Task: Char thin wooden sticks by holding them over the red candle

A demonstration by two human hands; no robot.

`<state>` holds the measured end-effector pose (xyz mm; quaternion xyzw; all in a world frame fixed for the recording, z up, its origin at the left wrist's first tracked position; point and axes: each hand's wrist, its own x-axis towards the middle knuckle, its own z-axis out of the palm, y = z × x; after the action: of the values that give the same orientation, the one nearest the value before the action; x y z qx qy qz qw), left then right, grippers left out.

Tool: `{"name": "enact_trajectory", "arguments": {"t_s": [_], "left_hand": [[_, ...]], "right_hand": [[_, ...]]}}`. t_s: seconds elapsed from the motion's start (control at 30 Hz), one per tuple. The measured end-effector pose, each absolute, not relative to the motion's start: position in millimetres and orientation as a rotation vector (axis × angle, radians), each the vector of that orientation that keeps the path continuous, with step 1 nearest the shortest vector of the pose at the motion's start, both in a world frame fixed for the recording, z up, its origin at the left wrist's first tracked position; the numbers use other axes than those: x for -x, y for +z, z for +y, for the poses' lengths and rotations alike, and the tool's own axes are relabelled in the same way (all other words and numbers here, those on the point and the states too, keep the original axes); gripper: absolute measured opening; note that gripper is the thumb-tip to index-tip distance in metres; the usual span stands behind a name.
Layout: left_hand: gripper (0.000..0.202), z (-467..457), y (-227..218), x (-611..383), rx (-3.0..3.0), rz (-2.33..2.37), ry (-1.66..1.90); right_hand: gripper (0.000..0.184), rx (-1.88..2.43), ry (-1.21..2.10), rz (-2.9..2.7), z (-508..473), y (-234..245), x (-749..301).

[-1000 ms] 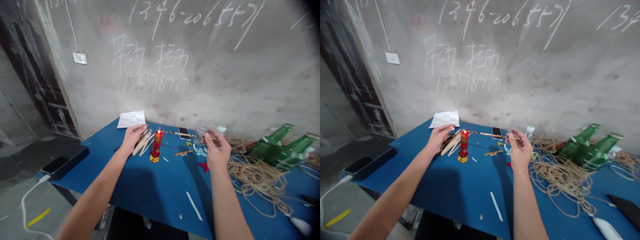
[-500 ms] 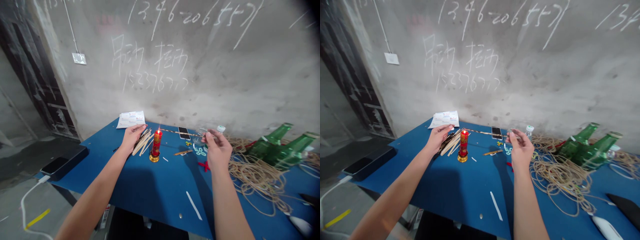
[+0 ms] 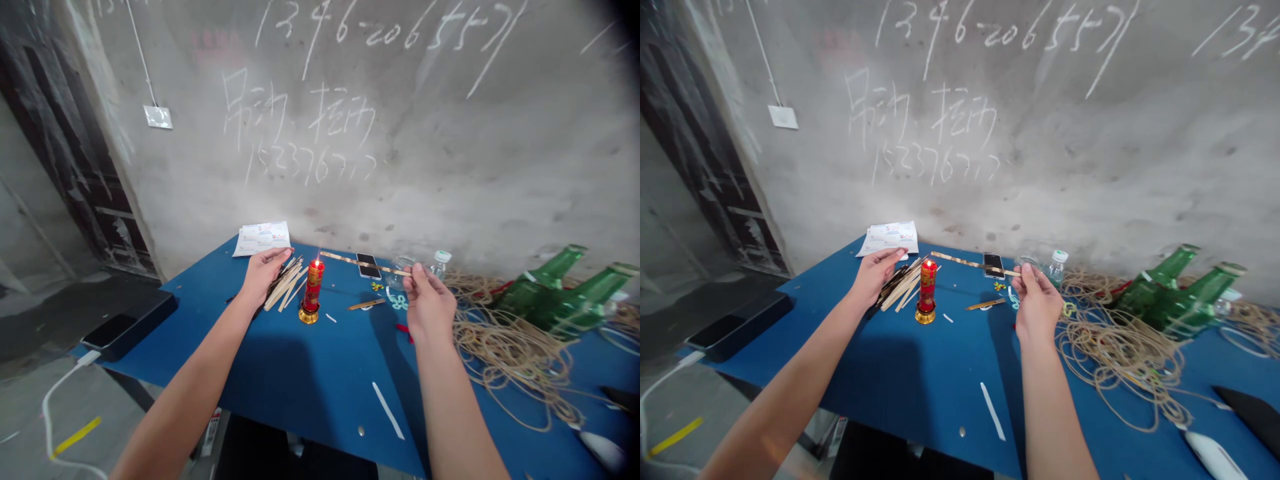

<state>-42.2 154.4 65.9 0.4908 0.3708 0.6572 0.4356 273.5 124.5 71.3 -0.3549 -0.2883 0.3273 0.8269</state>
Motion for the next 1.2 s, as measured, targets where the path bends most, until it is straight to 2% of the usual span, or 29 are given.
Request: {"name": "enact_trajectory", "arguments": {"t_s": [0.63,1.0,1.2], "left_hand": [[0.041,150,71,40,-1.167,0.964,1.597],[0.030,159,55,43,-1.346,1.088,1.375],[0.037,147,68,46,-1.430,0.914,1.489]], "right_hand": [[0.036,0.824,0.824,-0.515,126,70,-273],[0.035,0.802,0.841,-0.512,127,69,-270],[0.032,0.765,0.901,-0.496,128,64,-259]]}}
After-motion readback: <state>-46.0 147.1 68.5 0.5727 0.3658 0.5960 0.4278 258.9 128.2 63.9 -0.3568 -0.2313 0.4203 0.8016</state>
